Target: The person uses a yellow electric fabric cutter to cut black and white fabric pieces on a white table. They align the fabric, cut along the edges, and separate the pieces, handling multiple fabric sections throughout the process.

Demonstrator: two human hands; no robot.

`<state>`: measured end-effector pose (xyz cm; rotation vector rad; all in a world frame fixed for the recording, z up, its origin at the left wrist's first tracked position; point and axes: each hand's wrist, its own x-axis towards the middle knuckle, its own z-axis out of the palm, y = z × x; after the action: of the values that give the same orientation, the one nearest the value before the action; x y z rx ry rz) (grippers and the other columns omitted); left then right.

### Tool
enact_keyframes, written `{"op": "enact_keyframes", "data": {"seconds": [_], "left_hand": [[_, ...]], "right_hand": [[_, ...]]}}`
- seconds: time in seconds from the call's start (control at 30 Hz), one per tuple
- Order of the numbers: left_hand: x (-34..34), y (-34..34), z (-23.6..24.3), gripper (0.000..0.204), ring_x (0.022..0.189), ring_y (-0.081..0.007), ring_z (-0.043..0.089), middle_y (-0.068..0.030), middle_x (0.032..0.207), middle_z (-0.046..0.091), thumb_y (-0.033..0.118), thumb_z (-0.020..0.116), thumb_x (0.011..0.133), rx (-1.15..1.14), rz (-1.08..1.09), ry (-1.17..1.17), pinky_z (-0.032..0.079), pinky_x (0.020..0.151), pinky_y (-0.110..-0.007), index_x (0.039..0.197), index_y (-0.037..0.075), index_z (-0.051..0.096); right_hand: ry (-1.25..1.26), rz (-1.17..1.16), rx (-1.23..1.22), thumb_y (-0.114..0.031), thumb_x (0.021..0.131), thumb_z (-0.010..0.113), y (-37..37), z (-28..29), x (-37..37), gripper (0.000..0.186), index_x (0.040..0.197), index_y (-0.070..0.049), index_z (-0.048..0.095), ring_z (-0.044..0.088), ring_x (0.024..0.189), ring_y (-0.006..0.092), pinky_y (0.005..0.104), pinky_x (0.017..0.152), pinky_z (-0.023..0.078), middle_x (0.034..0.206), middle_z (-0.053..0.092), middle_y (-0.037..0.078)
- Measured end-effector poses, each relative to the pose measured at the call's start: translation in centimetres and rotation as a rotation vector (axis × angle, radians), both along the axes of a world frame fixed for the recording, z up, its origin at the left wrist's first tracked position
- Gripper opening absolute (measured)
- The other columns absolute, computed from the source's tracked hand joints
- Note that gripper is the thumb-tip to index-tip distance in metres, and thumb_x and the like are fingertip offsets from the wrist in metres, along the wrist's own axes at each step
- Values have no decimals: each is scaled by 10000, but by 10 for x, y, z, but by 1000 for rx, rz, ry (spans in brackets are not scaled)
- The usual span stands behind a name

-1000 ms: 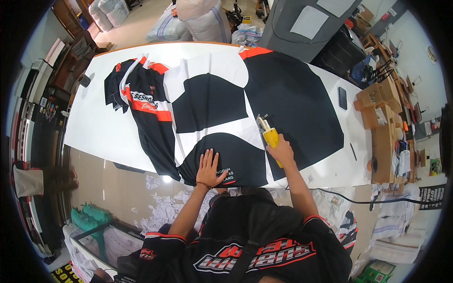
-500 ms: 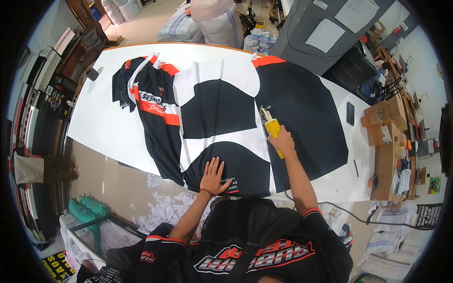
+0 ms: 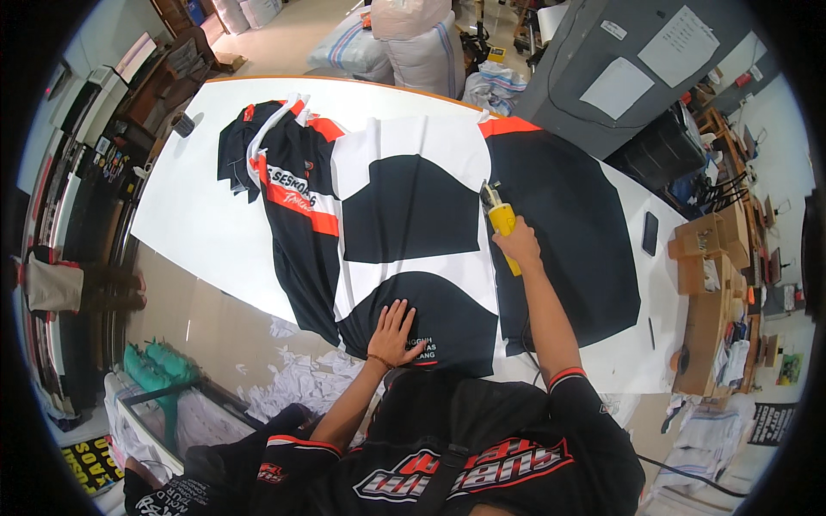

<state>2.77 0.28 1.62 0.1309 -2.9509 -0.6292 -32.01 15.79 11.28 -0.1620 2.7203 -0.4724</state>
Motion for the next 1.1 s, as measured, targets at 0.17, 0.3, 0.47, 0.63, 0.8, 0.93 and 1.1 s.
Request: {"op": "enact_keyframes", "data": {"seconds": [0.17,0.3,0.47,0.63,0.8,0.93,1.1], "left_hand": [[0,1,0,812,1504,-364,270,-221,1591,339,591,592,912,-9,5,-30,189,1241,-511,1469,11,478],[0,1,1,812,1507,-359,266,-210,1596,337,602,589,915,-19,14,-37,187,1242,-507,1473,23,476],[-4,2,11,571,1488,-352,303,-204,1563,384,430,650,937,47,5,6,215,1235,-499,1348,42,576],[-20,-13,-14,207,1236,-352,552,-158,1288,615,153,661,905,81,94,143,411,1074,-487,1099,86,627],[-107,-74,32,201,765,-404,657,-220,842,659,196,554,1032,418,844,498,507,691,-445,1047,-4,574],[-169,-154,37,499,1091,-382,625,-235,1175,637,348,664,965,275,776,398,494,918,-446,1303,7,529],[-199,-136,39,1064,1440,-405,320,-201,1593,306,709,712,768,-176,399,-426,357,1130,-551,1555,94,347]], "right_hand": [[-9,-2,0,-411,798,755,-9,-2,-17,686,1323,-42,512,655,1140,428,501,965,527,1233,660,251],[-17,7,-11,-409,801,756,-19,2,-25,698,1340,-42,508,654,1152,419,497,977,524,1252,657,246],[-21,4,-32,-392,794,771,-20,0,-35,688,1322,-26,522,661,1144,406,484,967,530,1252,662,235],[-234,-3,-391,-302,814,779,25,-22,-38,539,1220,-6,586,711,920,323,415,846,560,1121,695,172],[-511,-164,-732,-205,834,778,100,11,5,357,1097,-21,620,679,705,200,343,660,567,953,690,110],[-309,-197,-788,-220,832,787,150,6,33,379,1097,-8,620,694,741,202,348,689,564,940,698,120],[-68,-206,-672,-220,827,798,199,-32,53,416,1117,14,613,715,810,216,357,737,561,946,716,140]]}}
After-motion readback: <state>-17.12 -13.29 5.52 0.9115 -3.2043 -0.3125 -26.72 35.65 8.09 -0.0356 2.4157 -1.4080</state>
